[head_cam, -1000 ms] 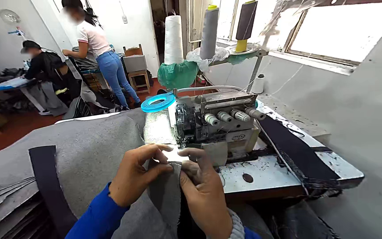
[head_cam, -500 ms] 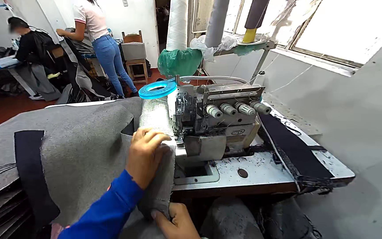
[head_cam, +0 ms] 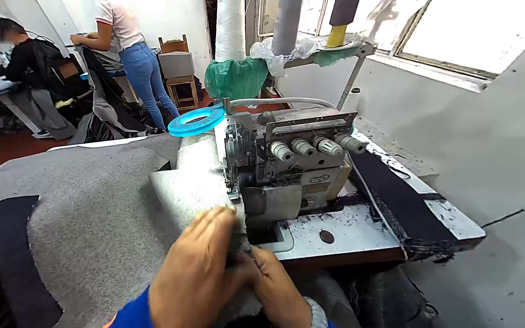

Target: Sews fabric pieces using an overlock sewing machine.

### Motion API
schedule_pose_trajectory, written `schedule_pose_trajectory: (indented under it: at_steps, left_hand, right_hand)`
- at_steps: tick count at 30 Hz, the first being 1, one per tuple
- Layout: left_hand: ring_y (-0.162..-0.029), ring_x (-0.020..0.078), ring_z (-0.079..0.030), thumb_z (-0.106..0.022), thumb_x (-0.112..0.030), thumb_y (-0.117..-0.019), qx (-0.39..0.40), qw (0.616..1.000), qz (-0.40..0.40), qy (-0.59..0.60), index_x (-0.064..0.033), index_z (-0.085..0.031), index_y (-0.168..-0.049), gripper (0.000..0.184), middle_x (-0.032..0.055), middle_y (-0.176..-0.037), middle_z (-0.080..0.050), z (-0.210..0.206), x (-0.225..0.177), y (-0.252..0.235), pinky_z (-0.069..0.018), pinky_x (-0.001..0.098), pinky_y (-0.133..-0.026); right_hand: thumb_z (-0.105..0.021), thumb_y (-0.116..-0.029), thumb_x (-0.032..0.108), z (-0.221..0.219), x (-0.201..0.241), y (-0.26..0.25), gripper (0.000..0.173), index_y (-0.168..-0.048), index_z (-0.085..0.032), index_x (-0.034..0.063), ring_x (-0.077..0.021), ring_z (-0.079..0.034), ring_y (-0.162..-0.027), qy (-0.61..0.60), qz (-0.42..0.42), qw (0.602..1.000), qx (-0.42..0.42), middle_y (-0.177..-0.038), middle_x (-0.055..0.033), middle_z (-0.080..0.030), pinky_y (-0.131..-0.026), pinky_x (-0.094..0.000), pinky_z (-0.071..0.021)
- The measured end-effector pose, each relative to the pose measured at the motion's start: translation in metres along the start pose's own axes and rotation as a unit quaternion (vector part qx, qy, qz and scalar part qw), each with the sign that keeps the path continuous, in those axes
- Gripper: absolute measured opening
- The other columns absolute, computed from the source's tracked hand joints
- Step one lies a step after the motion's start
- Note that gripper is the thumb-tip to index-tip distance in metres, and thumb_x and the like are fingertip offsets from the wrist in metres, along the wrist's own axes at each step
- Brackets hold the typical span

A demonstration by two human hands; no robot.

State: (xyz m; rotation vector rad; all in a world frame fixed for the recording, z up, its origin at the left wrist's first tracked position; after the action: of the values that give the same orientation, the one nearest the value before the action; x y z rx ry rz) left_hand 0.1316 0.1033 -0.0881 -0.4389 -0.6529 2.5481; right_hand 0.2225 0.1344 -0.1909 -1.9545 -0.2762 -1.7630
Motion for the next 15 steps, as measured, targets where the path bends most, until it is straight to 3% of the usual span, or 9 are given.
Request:
schedule_pose_trajectory:
  at_steps: [2, 5, 6, 7, 9, 10, 15]
  left_hand:
    - [-0.123, 0.0332, -0.066, -0.06, -0.06, -0.0934, 0.029, 0.999, -0.029, -0.011, 0.005, -0.063, -0.125, 0.073, 0.02, -0.127, -0.07, -0.003, -0.017, 0.017, -0.0509, 0.0476, -0.106]
    - [-0.138, 0.0229, -0.055, -0.057, -0.066, -0.0924, 0.041, 0.992, -0.074, -0.098, 0.0008, -0.059, -0.134, 0.079, 0.0148, -0.14, -0.064, -0.017, -0.028, 0.042, -0.0377, 0.04, -0.117]
    - [-0.14, 0.0215, -0.052, -0.058, -0.06, -0.0947, 0.036, 0.987, -0.09, -0.129, -0.0001, -0.058, -0.137, 0.074, 0.0134, -0.143, -0.063, -0.019, -0.028, 0.044, -0.0347, 0.0393, -0.119]
    - [-0.14, 0.0213, -0.052, -0.06, -0.044, -0.0972, 0.026, 0.983, -0.103, -0.148, -0.0005, -0.056, -0.139, 0.06, 0.0128, -0.143, -0.062, -0.019, -0.027, 0.042, -0.034, 0.0391, -0.119]
    - [-0.131, 0.023, -0.061, -0.054, -0.007, -0.0973, -0.011, 0.979, -0.119, -0.163, -0.0007, -0.06, -0.134, 0.038, 0.0127, -0.135, -0.068, -0.016, -0.023, 0.034, -0.0423, 0.0391, -0.113]
    - [-0.126, 0.0237, -0.065, -0.051, 0.0, -0.0982, -0.023, 0.979, -0.123, -0.161, -0.0009, -0.062, -0.131, 0.034, 0.0127, -0.13, -0.07, -0.014, -0.02, 0.028, -0.0462, 0.0386, -0.11]
    - [-0.111, 0.026, -0.073, -0.048, 0.004, -0.0986, -0.054, 0.987, -0.133, -0.073, -0.0025, -0.07, -0.114, 0.028, 0.0116, -0.112, -0.077, -0.007, 0.01, 0.009, -0.0557, 0.0371, -0.101]
  right_hand:
    - [-0.047, -0.1065, 0.017, -0.002, 0.003, -0.005, 0.031, -0.086, -0.065, 0.0034, 0.0047, -0.06, -0.067, -0.025, 0.017, 0.999, 0.014, -0.07, 0.0069, -0.062, -0.066, -0.0186, -0.0531]
    - [-0.049, -0.1, 0.007, -0.004, 0.007, -0.003, 0.026, -0.078, -0.062, 0.0014, 0.0057, -0.057, -0.064, -0.006, 0.054, 0.998, -0.008, -0.066, 0.0054, -0.058, -0.063, -0.0166, -0.0494]
    - [-0.05, -0.0984, 0.006, -0.003, 0.01, -0.002, 0.024, -0.079, -0.062, 0.0005, 0.0057, -0.057, -0.064, 0.008, 0.066, 0.997, -0.024, -0.066, 0.0045, -0.058, -0.063, -0.016, -0.0494]
    - [-0.05, -0.0971, 0.005, -0.002, 0.012, -0.003, 0.022, -0.08, -0.063, -0.0004, 0.0055, -0.057, -0.063, 0.023, 0.08, 0.996, -0.041, -0.066, 0.0038, -0.059, -0.062, -0.0156, -0.0494]
    - [-0.05, -0.0961, 0.006, -0.001, 0.019, -0.006, 0.024, -0.078, -0.063, -0.0016, 0.0023, -0.056, -0.059, 0.065, 0.114, 0.988, -0.082, -0.063, 0.0009, -0.057, -0.058, -0.0168, -0.0477]
    - [-0.05, -0.0967, 0.006, 0.0, 0.023, -0.008, 0.026, -0.076, -0.063, -0.0021, -0.0001, -0.056, -0.057, 0.088, 0.13, 0.983, -0.099, -0.061, -0.0008, -0.057, -0.055, -0.0181, -0.0471]
    - [-0.052, -0.0943, 0.009, 0.0, 0.033, -0.021, 0.031, -0.064, -0.057, 0.0013, -0.0059, -0.05, -0.048, 0.195, 0.184, 0.95, -0.159, -0.053, -0.0032, -0.05, -0.047, -0.0207, -0.0415]
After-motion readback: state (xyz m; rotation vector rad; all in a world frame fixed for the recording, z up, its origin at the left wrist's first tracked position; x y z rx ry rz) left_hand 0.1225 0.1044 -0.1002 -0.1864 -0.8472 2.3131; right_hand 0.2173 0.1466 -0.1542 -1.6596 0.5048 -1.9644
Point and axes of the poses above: each hand's wrist, its own y-axis away from the middle knuckle, its own z-axis out of the back of the hand, x = y × z, the point moved 8 cm from there along -y, towards the middle knuckle
